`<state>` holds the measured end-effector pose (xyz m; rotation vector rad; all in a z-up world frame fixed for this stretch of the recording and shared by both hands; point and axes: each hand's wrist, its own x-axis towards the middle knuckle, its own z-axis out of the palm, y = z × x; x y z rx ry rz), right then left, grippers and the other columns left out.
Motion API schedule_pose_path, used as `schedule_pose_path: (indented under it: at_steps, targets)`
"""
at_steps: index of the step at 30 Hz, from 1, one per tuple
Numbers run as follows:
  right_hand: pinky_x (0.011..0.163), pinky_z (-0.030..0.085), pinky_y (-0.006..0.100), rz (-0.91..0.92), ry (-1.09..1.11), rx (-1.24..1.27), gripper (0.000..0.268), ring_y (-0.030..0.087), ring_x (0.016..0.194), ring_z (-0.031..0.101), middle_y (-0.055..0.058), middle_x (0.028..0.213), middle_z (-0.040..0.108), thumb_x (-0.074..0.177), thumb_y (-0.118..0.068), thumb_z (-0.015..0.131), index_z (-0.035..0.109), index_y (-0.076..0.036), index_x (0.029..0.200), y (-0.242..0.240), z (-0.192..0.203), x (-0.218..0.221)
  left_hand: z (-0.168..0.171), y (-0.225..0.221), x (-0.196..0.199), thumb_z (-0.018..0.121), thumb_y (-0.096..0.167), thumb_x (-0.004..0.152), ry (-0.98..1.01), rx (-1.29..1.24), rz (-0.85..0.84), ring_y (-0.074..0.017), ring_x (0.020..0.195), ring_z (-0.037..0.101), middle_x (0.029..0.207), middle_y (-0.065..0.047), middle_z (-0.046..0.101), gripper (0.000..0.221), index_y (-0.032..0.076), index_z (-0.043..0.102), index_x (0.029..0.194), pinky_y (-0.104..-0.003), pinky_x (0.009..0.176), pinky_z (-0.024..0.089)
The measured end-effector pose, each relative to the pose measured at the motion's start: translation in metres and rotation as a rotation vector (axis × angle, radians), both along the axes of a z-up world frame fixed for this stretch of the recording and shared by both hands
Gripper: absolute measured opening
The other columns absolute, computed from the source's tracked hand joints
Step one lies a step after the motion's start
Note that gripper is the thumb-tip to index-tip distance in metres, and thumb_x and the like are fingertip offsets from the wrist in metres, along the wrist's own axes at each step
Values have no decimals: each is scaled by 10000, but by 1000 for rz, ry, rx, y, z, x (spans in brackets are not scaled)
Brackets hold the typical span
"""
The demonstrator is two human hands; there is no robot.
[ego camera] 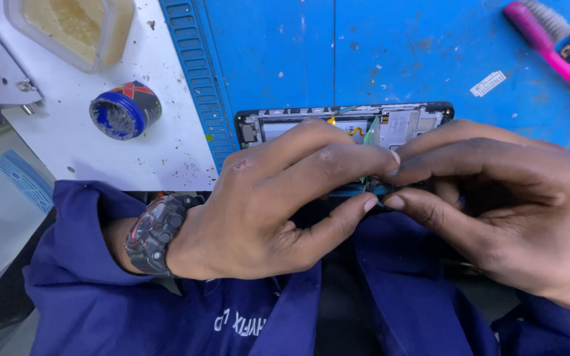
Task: Repairing a mobile phone by connecting internal components and ribbon cables to the motherboard.
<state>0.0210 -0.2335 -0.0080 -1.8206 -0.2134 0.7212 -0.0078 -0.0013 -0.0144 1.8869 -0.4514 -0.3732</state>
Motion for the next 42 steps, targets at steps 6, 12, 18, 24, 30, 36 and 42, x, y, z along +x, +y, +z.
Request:
schedule_pose_path:
  at_steps: [6, 12, 18, 24, 30, 36, 42]
  targets:
    - [498, 374, 212, -12, -30, 20, 163, 104, 477, 438, 190, 990, 707, 781, 9, 809, 726, 58, 913, 2, -2, -3, 5, -1, 3, 642, 123, 1099, -32, 16, 22, -283, 964, 748, 1141, -148, 683, 186, 49, 620, 1267, -362, 825, 614]
    - [481, 362, 226, -8, -55, 20, 173, 110, 461, 424, 189, 958, 711, 777, -13, 814, 728, 58, 909, 4, -1, -3, 6, 0, 1, 632, 92, 1093, -26, 25, -10, -329, 1024, 740, 1173, -200, 670, 204, 15, 605, 1280, -394, 913, 624]
    - [516, 416, 230, 13, -46, 5, 166, 130, 538, 537, 192, 989, 717, 791, -9, 801, 736, 51, 932, 4, -3, -3, 6, 2, 2, 595, 115, 1107, -26, 21, -8, -337, 1030, 747, 1178, -204, 673, 213, 11, 596, 1293, -392, 910, 624]
    - [502, 382, 213, -28, -37, 44, 196, 123, 509, 507, 212, 959, 702, 772, 9, 799, 719, 87, 933, 7, -6, -6, 7, 4, 3, 538, 106, 1123, -27, 22, -24, -347, 1044, 738, 1185, -197, 653, 201, 17, 592, 1296, -402, 914, 617]
    - [515, 393, 228, -17, -45, 13, 191, 139, 556, 533, 191, 925, 695, 767, -31, 811, 723, 69, 904, 12, -3, -4, 7, 3, 5, 522, 84, 1116, -27, -4, -16, -347, 1020, 738, 1152, -199, 661, 184, -8, 598, 1256, -403, 894, 615]
    - [641, 552, 280, 22, -167, 13, 182, 230, 783, 730, 211, 938, 710, 783, -72, 807, 724, 60, 877, 11, -3, -3, 9, -3, 8, 559, 91, 1092, 41, -50, 24, -322, 1015, 760, 1127, -184, 699, 178, -18, 617, 1221, -375, 894, 627]
    - [535, 443, 231, 0, 22, -39, 183, 133, 534, 525, 158, 975, 731, 782, -3, 817, 749, 37, 948, 4, 0, 0, 5, 0, 8, 495, 50, 1110, 46, -64, 0, -348, 1023, 750, 1145, -195, 696, 185, -25, 600, 1243, -408, 933, 631]
